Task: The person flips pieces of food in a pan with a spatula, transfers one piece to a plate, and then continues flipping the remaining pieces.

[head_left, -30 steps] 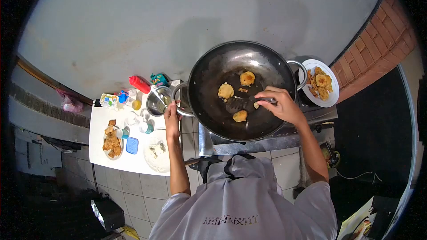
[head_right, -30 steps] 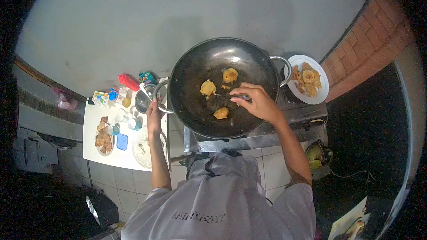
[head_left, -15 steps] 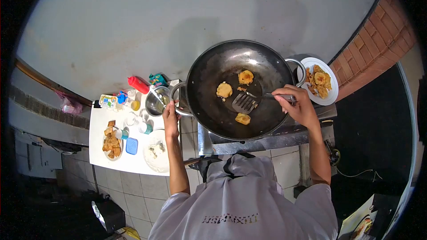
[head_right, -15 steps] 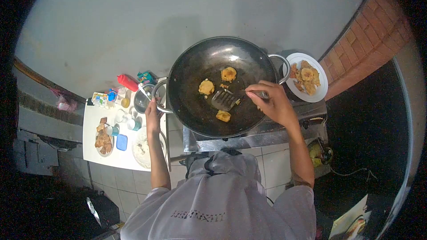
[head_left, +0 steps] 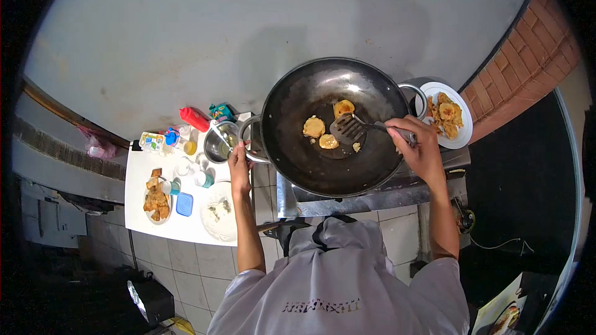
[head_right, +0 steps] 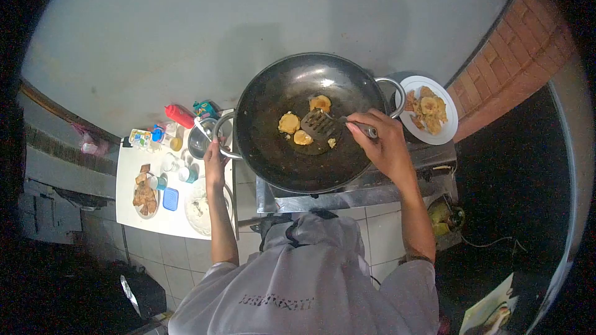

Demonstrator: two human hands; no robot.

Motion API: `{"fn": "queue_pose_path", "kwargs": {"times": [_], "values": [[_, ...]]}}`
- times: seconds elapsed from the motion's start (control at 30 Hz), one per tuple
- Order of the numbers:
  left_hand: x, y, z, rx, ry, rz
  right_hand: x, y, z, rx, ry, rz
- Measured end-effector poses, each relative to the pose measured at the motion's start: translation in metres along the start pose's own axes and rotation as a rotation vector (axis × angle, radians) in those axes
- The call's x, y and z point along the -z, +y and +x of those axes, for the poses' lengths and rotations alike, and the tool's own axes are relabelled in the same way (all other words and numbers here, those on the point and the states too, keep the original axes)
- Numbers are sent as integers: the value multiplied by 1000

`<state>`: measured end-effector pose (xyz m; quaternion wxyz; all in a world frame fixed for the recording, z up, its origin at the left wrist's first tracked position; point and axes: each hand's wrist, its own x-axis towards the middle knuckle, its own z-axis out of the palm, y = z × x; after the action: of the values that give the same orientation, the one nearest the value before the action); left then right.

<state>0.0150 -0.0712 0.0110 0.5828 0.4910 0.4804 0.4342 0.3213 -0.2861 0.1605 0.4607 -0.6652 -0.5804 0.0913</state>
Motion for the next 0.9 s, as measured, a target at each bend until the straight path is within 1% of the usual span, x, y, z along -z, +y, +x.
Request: {"fn": "queue_pose_path", "kwargs": {"times": [0.07,0.23,0.3,0.33,0.47,0.57,0.7,0.77,0.9], "values": [[0,0,-1,7,8,-1,-7,4,0,29,67,0],[2,-4,3,3,-7,-3,-34,12,1,-7,50,3],[3,-6,3,4,-7,-1,-46,20,1,113,27,35],[3,-6,3,5,-7,0,-52,22,2,141,5,42],[3,-5,3,18,-8,-2,-62,25,4,83,-52,76],[3,-4,2,17,1,12,-64,29,5,116,-56,67],[3,-5,2,26,0,7,-60,28,2,113,-83,109],[3,-4,1,28,3,9,-57,25,-1,42,-137,120],[3,-6,2,16,-5,-11,-52,20,-4,57,-138,126]]}}
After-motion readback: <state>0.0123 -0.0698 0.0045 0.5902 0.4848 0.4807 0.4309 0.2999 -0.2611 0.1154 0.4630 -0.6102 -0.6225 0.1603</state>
